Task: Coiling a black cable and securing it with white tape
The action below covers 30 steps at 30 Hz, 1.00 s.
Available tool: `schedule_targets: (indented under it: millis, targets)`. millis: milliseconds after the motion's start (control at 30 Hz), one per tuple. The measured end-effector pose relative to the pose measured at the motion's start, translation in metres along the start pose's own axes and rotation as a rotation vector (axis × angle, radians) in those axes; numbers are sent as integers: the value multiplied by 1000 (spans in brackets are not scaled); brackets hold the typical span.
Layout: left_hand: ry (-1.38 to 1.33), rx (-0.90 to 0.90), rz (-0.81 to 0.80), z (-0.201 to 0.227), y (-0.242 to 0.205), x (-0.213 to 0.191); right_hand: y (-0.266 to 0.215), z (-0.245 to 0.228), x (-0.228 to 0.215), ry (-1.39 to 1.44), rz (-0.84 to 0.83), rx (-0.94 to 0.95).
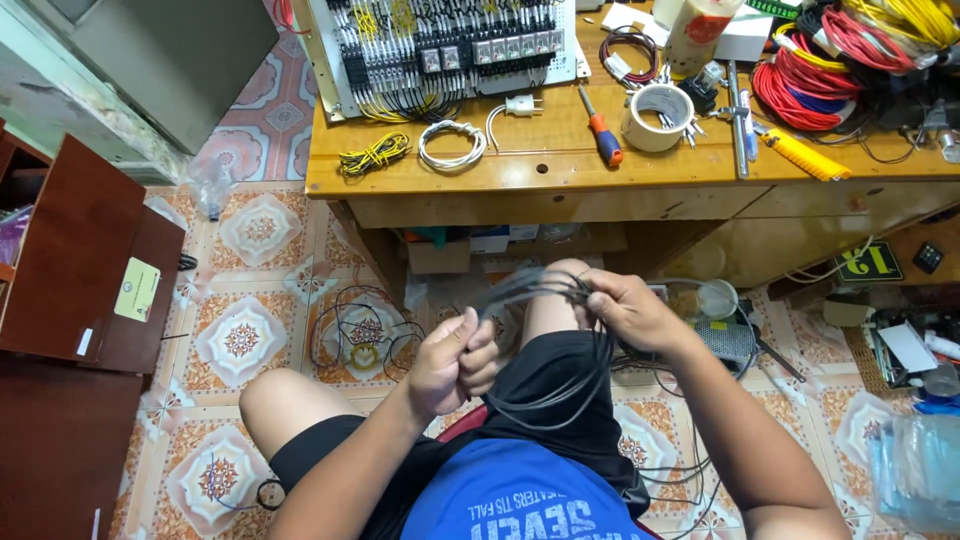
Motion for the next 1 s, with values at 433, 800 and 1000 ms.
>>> schedule_targets:
  millis: [433, 800, 1000]
  targets:
    - [-38, 250, 173, 99, -44, 7, -101, 118, -75, -272, 122, 153]
    - [41, 48, 16, 35, -14, 10, -76, 35, -79, -1, 826, 220]
    - [141, 187, 88, 64, -20, 24, -79, 101, -54, -182, 577, 316]
Point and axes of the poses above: each hand's wrist, its own y-axis towards the middle knuckle, its own x-axis out of the palm, z = x × y, the point moved 6 cm from there along y, towards the middle knuckle, and after that the axes turned 2 degrees about y, right-handed, at the moved point
